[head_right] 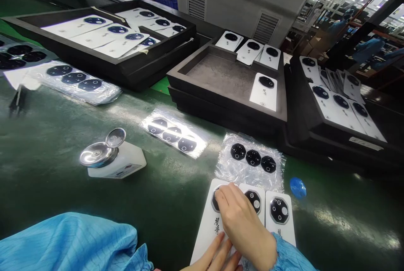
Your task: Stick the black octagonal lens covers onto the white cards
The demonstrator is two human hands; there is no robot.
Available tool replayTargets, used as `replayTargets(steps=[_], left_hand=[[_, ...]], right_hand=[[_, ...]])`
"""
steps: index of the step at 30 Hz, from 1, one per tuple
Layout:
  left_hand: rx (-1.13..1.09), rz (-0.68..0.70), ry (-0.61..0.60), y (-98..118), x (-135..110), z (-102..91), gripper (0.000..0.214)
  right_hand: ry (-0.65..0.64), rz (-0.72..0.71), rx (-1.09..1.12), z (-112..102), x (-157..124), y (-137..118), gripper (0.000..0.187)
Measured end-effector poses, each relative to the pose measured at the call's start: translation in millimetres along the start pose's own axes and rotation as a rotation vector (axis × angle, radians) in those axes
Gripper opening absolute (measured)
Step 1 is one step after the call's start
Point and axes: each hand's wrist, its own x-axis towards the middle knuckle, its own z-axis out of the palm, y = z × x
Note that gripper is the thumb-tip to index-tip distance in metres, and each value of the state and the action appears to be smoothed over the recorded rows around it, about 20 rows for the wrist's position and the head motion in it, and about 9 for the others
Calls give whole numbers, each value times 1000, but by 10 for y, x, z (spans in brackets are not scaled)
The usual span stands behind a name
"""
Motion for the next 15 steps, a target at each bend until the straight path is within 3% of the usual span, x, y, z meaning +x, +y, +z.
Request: replayTargets(steps=[3, 7, 15], left_hand=[[61, 50, -39, 144, -80, 110, 28], [176, 201, -230, 236, -145, 163, 33], [92, 111, -108, 98, -69, 66, 33]], right_hand=[[42, -61, -88, -64, 34, -44, 37], [125, -112, -118, -115, 58, -62, 38], [71, -68, -58, -98, 30, -37, 36]])
